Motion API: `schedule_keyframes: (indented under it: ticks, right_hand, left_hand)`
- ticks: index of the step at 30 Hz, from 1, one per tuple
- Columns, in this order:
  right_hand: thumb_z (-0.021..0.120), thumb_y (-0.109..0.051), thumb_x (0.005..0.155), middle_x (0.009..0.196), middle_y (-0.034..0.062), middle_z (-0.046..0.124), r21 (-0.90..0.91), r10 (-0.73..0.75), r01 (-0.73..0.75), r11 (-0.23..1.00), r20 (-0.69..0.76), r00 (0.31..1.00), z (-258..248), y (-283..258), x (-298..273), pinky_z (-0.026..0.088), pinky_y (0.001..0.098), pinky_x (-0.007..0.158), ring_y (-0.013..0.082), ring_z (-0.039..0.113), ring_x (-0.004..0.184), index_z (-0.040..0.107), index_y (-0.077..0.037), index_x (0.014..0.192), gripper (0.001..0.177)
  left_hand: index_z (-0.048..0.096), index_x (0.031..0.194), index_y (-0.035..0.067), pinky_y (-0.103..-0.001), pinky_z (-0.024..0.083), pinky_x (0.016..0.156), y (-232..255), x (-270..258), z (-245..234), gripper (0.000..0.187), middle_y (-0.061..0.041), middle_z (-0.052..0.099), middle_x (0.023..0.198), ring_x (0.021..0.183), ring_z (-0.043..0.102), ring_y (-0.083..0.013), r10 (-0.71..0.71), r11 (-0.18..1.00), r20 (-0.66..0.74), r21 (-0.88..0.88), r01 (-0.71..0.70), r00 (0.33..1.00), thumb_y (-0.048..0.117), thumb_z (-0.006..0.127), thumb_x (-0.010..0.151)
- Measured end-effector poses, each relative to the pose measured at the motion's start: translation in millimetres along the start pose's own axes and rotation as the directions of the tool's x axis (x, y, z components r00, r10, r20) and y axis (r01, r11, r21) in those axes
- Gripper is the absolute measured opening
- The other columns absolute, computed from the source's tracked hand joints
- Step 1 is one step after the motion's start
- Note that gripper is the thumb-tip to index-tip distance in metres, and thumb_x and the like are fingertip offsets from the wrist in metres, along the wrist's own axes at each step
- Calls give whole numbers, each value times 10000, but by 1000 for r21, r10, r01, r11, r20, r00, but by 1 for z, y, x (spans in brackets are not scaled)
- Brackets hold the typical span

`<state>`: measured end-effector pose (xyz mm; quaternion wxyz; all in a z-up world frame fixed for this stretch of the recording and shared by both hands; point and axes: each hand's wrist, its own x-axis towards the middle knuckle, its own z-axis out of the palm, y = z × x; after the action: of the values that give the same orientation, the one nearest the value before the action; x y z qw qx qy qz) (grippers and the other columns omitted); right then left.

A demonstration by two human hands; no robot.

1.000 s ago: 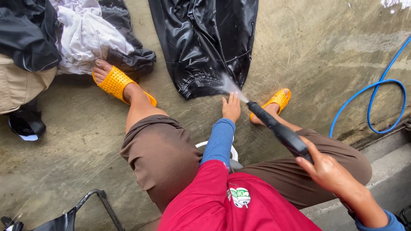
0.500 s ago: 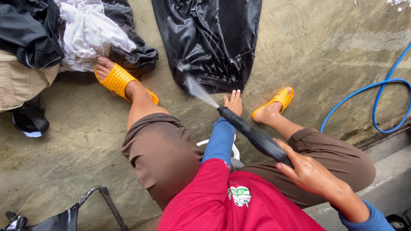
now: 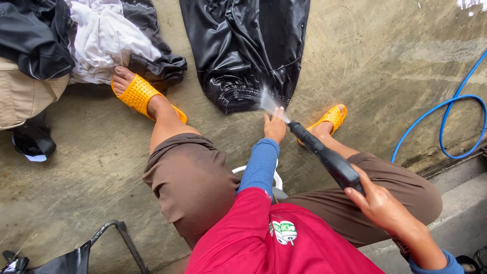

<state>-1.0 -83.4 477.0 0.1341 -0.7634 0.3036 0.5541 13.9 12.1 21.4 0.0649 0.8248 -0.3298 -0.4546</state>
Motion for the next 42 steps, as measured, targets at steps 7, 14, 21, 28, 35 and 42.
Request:
schedule_keyframes:
  ticks: [7, 14, 21, 28, 35, 42]
  right_hand:
    - [610, -431, 902, 1517, -38, 578, 12, -140, 139, 990, 69, 988, 11, -4, -18, 454, 314, 1073, 173, 568, 1410, 245, -332, 1612, 805]
    - [540, -421, 934, 1353, 176, 677, 14, 115, -115, 993, -29, 993, 4, 16, -4, 466, 416, 1006, 382, 549, 1369, 261, -357, 1608, 732]
    - [544, -352, 962, 877, 149, 834, 123, 161, -155, 980, -45, 986, 7, 23, -11, 530, 370, 875, 319, 786, 855, 368, -337, 1565, 628]
    - [485, -347, 1030, 700, 57, 811, 367, 64, 31, 930, -244, 968, 31, 58, -19, 520, 349, 816, 214, 712, 697, 722, -110, 951, 345]
    - [416, -270, 1105, 638, 237, 709, 681, 129, 48, 731, -206, 970, 43, 54, -11, 527, 422, 648, 322, 669, 579, 603, 41, 964, 389]
    - [418, -266, 1128, 746, 258, 675, 797, 153, 237, 556, -378, 913, 42, 48, -17, 541, 434, 515, 314, 634, 559, 566, 103, 987, 421]
  left_hand:
    - [528, 1499, 211, -679, 283, 1135, 3, 23, 38, 473, 24, 176, 1729, 1587, 142, -217, -56, 998, -205, -7, 56, 977, 187, 345, 1064]
    - [300, 1615, 82, -670, 226, 1185, 0, 13, 12, 562, -18, -2, 1750, 1599, -13, -240, -14, 999, 13, -28, 15, 1000, 221, 273, 1071]
    - [425, 1556, 116, -671, 161, 1213, -5, 6, -4, 516, -32, 8, 1753, 1606, -21, -237, 3, 998, 52, -62, 0, 999, 195, 298, 1062]
    - [592, 1312, 242, -649, 339, 1135, -35, -7, -33, 416, -51, 434, 1591, 1505, 347, -333, -98, 995, -663, -83, 57, 742, 156, 585, 905]
    - [465, 1471, 358, -550, 413, 968, -31, -8, -39, 716, -28, 347, 1579, 1372, 352, -386, -136, 989, -343, 10, 149, 930, 432, 746, 817]
    - [395, 1549, 319, -470, 444, 977, -4, 0, -32, 956, -68, 322, 1551, 1311, 366, -320, -162, 987, -142, -31, 159, 977, 692, 770, 753]
